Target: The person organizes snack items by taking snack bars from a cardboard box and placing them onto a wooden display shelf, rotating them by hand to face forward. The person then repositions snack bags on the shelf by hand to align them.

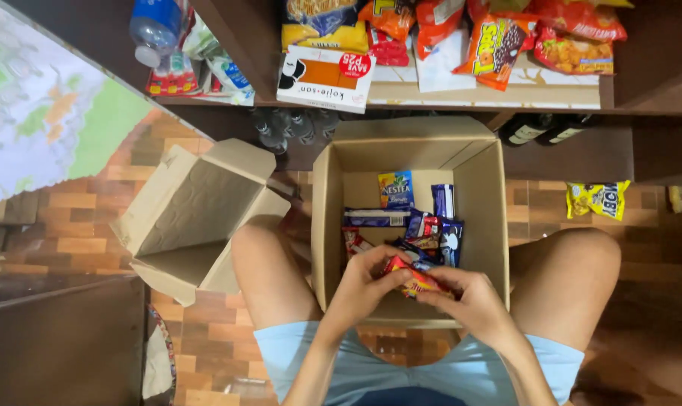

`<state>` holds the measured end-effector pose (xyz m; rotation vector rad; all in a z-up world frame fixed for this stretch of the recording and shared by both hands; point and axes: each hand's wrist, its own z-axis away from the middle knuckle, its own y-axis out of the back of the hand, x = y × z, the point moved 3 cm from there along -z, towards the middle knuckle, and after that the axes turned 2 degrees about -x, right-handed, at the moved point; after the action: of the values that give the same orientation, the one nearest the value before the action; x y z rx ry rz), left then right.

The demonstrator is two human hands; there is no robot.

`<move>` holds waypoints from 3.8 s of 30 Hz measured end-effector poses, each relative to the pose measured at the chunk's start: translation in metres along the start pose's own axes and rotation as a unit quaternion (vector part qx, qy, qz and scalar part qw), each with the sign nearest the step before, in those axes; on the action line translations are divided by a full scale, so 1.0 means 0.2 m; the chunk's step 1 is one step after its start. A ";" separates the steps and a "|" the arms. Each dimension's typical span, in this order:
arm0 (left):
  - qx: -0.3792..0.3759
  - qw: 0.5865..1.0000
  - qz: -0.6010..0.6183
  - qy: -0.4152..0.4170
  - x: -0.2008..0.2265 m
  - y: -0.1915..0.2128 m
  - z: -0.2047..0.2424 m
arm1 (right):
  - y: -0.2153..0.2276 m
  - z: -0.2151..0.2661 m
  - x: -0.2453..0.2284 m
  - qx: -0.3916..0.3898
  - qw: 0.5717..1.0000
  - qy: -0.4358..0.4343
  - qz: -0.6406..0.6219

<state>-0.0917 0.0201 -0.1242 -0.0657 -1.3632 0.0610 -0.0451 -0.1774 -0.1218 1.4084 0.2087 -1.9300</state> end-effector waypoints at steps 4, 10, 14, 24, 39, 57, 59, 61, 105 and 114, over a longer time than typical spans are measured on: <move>0.103 0.981 0.157 0.045 -0.24 -0.01 0.00 | -0.04 0.01 -0.14 -0.087 0.977 -0.183 0.073; 0.167 0.980 0.108 -0.014 -0.17 -0.02 0.00 | -0.14 -0.04 -0.05 -0.145 0.986 0.070 -0.043; 0.154 0.980 0.127 0.021 -0.23 0.02 -0.01 | -0.19 -0.03 0.05 -0.163 0.985 -0.038 -0.043; 0.175 0.965 -0.188 -0.063 -0.29 0.02 -0.06 | -0.19 -0.08 -0.02 -0.005 0.934 -0.081 0.347; -0.003 0.978 0.209 -0.028 -0.24 0.07 -0.38 | -0.08 -0.23 -0.18 0.094 0.964 0.092 0.231; 0.014 0.989 -0.083 -0.118 -0.18 0.07 -0.45 | 0.20 -0.53 0.18 0.173 0.886 0.099 -0.418; 0.045 0.986 -0.094 -0.133 -0.10 0.13 -0.46 | 0.24 -0.53 0.19 0.161 0.884 0.089 -0.430; 0.105 0.987 -0.043 -0.116 -0.03 0.19 -0.47 | 0.21 -0.52 0.20 0.053 0.916 0.011 -0.398; -0.015 0.989 -0.113 -0.094 0.03 0.21 -0.37 | 0.22 -0.38 -0.08 0.056 0.983 0.164 -0.059; -0.011 0.979 -0.149 -0.139 0.11 0.11 -0.33 | 0.12 -0.34 -0.24 0.096 0.937 0.180 0.285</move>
<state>-0.0221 0.0437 -0.1182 0.1340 -1.6402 -0.2052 0.0289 -0.1379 -0.0993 1.7151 -0.2097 -1.2370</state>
